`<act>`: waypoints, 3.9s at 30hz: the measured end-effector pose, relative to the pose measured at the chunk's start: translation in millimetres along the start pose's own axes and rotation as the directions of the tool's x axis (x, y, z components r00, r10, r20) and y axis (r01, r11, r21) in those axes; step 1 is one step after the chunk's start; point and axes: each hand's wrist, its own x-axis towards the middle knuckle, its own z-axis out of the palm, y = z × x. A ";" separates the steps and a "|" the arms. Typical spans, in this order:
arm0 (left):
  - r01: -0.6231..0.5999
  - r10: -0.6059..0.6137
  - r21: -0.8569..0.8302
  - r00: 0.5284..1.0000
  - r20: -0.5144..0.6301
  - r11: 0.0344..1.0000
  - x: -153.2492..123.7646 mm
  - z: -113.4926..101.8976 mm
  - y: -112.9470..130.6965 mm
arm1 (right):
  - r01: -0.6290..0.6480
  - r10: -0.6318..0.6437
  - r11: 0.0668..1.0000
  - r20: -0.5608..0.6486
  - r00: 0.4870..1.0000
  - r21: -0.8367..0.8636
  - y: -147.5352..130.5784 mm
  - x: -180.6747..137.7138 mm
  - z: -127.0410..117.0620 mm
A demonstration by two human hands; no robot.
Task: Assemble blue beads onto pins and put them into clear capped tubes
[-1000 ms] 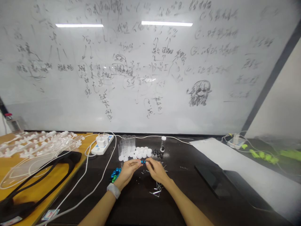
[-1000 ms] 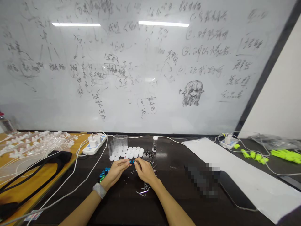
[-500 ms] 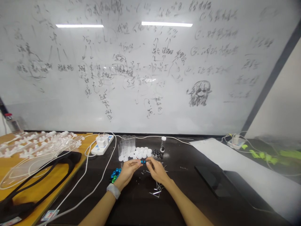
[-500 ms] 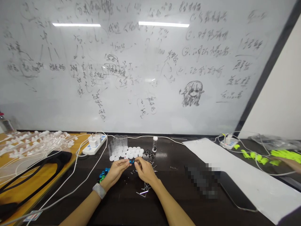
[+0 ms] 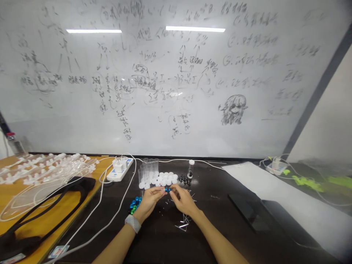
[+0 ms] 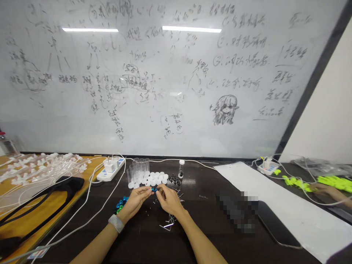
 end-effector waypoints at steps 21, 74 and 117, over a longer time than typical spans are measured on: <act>-0.002 0.003 0.116 1.000 -0.008 0.993 -0.4 1.4 -3.1 | 0.020 -0.020 1.000 -0.005 1.000 -0.022 0.3 -0.1 5.3; 0.170 0.509 0.905 0.779 -0.366 0.390 26.1 -19.5 -10.7 | -0.254 0.407 0.650 -0.046 0.912 0.717 24.8 14.3 11.1; -0.352 0.559 0.920 0.804 0.204 0.172 3.7 -12.2 -19.7 | -0.175 0.323 0.890 -0.309 0.894 0.422 31.4 12.9 1.7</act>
